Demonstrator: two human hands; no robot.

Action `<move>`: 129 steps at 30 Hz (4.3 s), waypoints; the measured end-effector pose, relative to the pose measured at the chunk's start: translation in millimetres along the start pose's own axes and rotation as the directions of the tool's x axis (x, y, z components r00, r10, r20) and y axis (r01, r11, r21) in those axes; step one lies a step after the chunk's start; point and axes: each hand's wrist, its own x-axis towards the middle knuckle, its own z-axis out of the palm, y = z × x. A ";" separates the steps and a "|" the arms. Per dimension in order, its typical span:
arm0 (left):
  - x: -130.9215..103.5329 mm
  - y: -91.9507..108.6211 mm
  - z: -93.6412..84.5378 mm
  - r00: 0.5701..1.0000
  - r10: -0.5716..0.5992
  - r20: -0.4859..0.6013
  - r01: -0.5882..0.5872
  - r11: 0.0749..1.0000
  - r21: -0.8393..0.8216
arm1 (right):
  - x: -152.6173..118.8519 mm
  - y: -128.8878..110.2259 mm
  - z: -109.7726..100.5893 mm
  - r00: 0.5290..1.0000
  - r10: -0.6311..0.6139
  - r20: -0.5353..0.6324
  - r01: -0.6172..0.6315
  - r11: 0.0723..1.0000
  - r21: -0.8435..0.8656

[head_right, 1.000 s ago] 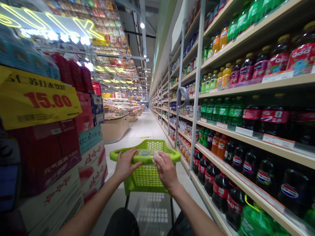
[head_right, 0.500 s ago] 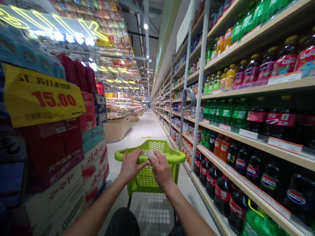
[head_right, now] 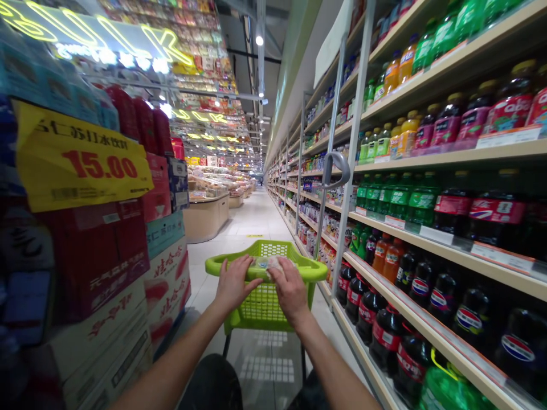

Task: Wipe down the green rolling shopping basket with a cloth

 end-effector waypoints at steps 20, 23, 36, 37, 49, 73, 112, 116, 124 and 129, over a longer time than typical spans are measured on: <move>-1.2 -21.9 -1.4 0.999 0.031 -0.015 -0.030 0.996 0.085 | -4.7 36.6 -6.5 0.977 0.203 -0.069 -0.209 0.974 -0.085; -1.3 -22.4 1.3 0.998 0.042 -0.041 -0.039 0.995 0.087 | 5.2 6.5 8.5 0.995 0.096 -0.003 -0.096 0.995 -0.018; 1.8 -13.5 0.0 0.999 -0.051 -0.018 0.051 0.998 -0.033 | -4.6 13.4 5.2 0.996 0.094 -0.003 -0.094 0.994 -0.056; 4.5 -9.0 -1.4 0.997 -0.078 -0.020 0.076 0.994 -0.084 | -0.9 1.6 11.3 0.997 0.079 0.026 -0.078 0.997 -0.020; 19.8 51.6 3.4 0.982 0.134 0.132 -0.118 0.985 -0.126 | -2.9 36.2 0.0 0.976 0.219 0.021 -0.214 0.969 -0.127; -0.8 -56.2 -3.6 0.977 -0.078 -0.198 0.087 0.995 0.041 | -14.2 29.0 5.4 0.996 0.085 0.005 -0.084 0.986 -0.143; -7.6 -42.4 16.3 0.965 0.145 -0.218 -0.150 0.989 -0.007 | -16.4 33.0 -2.0 0.996 0.087 0.020 -0.083 0.986 -0.144; -9.2 -84.0 3.1 0.941 -0.054 -0.335 0.033 0.997 -0.066 | -16.3 32.4 -3.1 0.996 0.088 0.016 -0.085 0.986 -0.146; -1.9 -45.0 -0.1 0.983 0.023 -0.180 -0.038 0.996 -0.081 | -16.1 30.9 -0.1 0.994 0.111 -0.013 -0.112 0.982 -0.153; 4.2 -50.1 -7.1 0.965 -0.213 -0.154 0.203 0.976 -0.078 | -16.8 33.2 -2.0 0.995 0.093 0.019 -0.089 0.982 -0.169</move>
